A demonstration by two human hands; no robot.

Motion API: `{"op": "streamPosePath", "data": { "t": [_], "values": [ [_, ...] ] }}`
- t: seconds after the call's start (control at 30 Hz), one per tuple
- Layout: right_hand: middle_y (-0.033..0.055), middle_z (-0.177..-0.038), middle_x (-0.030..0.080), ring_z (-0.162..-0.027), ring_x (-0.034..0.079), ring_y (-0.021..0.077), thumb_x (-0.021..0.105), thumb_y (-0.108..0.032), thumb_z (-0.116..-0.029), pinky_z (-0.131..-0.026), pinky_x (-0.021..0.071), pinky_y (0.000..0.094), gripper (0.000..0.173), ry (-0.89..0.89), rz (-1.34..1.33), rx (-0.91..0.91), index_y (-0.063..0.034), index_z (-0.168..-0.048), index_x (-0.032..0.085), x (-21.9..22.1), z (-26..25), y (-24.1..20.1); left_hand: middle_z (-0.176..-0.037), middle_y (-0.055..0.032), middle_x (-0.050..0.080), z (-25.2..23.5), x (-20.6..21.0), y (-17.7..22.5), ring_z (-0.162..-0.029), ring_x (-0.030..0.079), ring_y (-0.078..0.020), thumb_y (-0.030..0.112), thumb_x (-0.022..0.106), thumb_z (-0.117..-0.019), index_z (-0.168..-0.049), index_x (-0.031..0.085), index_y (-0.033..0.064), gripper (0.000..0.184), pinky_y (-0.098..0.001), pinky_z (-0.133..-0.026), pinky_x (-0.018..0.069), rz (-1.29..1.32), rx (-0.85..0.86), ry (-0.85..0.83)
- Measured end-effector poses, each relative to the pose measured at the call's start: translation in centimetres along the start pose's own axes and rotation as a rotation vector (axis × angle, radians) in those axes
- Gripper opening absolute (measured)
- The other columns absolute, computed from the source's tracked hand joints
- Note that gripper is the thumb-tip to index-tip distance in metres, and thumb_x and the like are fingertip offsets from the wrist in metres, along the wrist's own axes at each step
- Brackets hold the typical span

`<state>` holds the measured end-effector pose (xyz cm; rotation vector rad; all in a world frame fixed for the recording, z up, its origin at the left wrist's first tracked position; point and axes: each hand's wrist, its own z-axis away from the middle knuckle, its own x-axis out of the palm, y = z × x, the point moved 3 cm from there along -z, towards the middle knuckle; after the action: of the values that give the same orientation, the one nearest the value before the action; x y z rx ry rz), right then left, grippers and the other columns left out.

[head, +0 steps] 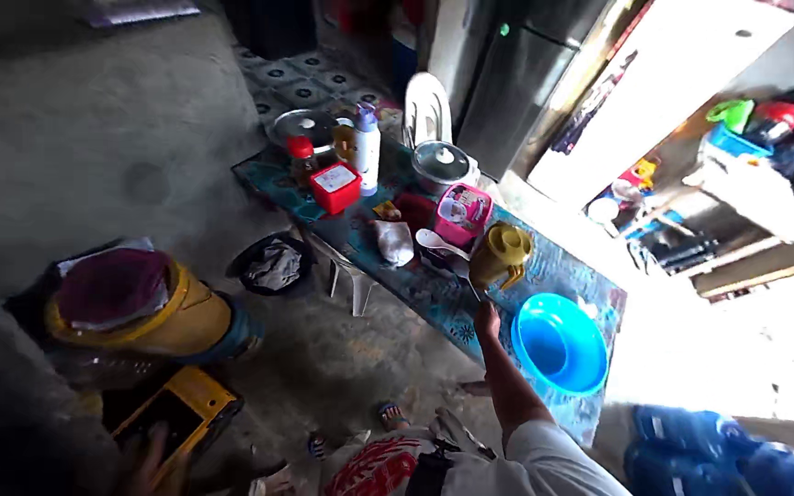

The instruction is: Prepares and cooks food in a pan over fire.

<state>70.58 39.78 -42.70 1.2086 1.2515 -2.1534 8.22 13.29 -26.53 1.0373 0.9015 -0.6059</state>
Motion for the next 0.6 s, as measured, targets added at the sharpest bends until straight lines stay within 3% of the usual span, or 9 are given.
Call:
{"op": "streamPosePath", "data": {
  "t": [0.1, 0.2, 0.3, 0.37, 0.43, 0.53, 0.6],
  "values": [
    [0.0287, -0.140, 0.059, -0.134, 0.056, 0.0417, 0.052, -0.009, -0.1046, -0.114, 0.0434, 0.0536, 0.037, 0.060, 0.025, -0.062, 0.0048, -0.139, 0.057, -1.0, 2.1, 0.1, -0.162, -0.0270, 0.036, 0.8, 6.6, 5.8, -0.147, 0.041, -0.0457, 0.021, 0.061, -0.1033, -0.153, 0.048, 0.0050, 0.054, -0.0609, -0.118, 0.0364, 0.099, 0.076, -0.079],
    [0.0340, -0.138, 0.057, -0.129, 0.058, 0.0428, 0.046, -0.006, -0.1072, -0.112, 0.0447, 0.0528, 0.040, 0.044, -0.131, -0.195, 0.0128, -0.142, 0.048, -2.8, 8.0, -2.0, -0.164, -0.0190, 0.037, 3.3, 10.2, 9.7, -0.149, 0.041, -0.0373, 0.027, 0.061, -0.1039, -0.154, 0.049, 0.0114, 0.054, -0.0550, -0.120, 0.0358, 0.162, 0.016, -0.300],
    [0.0323, -0.111, 0.065, -0.099, 0.068, 0.0326, 0.046, -0.002, -0.1050, -0.093, 0.0558, 0.0456, 0.036, -0.119, -0.414, -0.482, 0.0192, -0.134, 0.047, -1.4, 11.7, -5.8, -0.164, -0.0173, 0.037, 4.9, 12.6, 12.1, -0.150, 0.040, -0.0339, 0.029, 0.059, -0.1050, -0.155, 0.047, 0.0129, 0.054, -0.0518, -0.122, 0.0345, 0.288, 0.071, -0.383],
    [0.0214, -0.098, 0.069, -0.092, 0.071, 0.0190, 0.042, -0.003, -0.1041, -0.090, 0.0584, 0.0357, 0.031, -0.326, -0.566, -0.740, 0.0206, -0.125, 0.048, 1.2, 13.8, -10.1, -0.165, -0.0194, 0.034, 5.4, 13.1, 13.3, -0.152, 0.036, -0.0356, 0.026, 0.060, -0.1046, -0.157, 0.044, 0.0120, 0.057, -0.0521, -0.123, 0.0320, 0.376, 0.140, -0.292],
    [0.0087, -0.102, 0.071, -0.100, 0.072, 0.0122, 0.038, -0.005, -0.1048, -0.098, 0.0578, 0.0325, 0.025, -0.653, -0.719, -0.864, 0.0114, -0.120, 0.049, 3.8, 17.5, -15.4, -0.166, -0.0208, 0.033, 5.6, 11.9, 14.3, -0.153, 0.034, -0.0365, 0.024, 0.059, -0.1050, -0.159, 0.041, 0.0108, 0.058, -0.0514, -0.124, 0.0299, 0.428, 0.146, -0.151],
    [0.0026, -0.113, 0.075, -0.113, 0.070, 0.0165, 0.044, -0.010, -0.1062, -0.106, 0.0545, 0.0379, 0.021, -1.087, -0.840, -0.997, -0.0030, -0.118, 0.060, 7.3, 25.5, -22.4, -0.161, -0.0230, 0.041, 5.7, 9.8, 13.4, -0.149, 0.041, -0.0360, 0.022, 0.058, -0.1056, -0.158, 0.040, 0.0045, 0.058, -0.0497, -0.123, 0.0314, 0.484, 0.148, 0.127],
    [0.0043, -0.116, 0.074, -0.117, 0.068, 0.0190, 0.046, -0.014, -0.1056, -0.107, 0.0531, 0.0399, 0.021, -1.319, -0.850, -0.984, -0.0042, -0.118, 0.060, 9.7, 31.6, -25.8, -0.145, -0.0234, 0.058, 6.2, 8.4, 11.3, -0.134, 0.058, -0.0337, 0.017, 0.057, -0.1052, -0.153, 0.046, -0.0002, 0.052, -0.0469, -0.116, 0.0424, 0.512, 0.133, 0.333]
  ]
}}
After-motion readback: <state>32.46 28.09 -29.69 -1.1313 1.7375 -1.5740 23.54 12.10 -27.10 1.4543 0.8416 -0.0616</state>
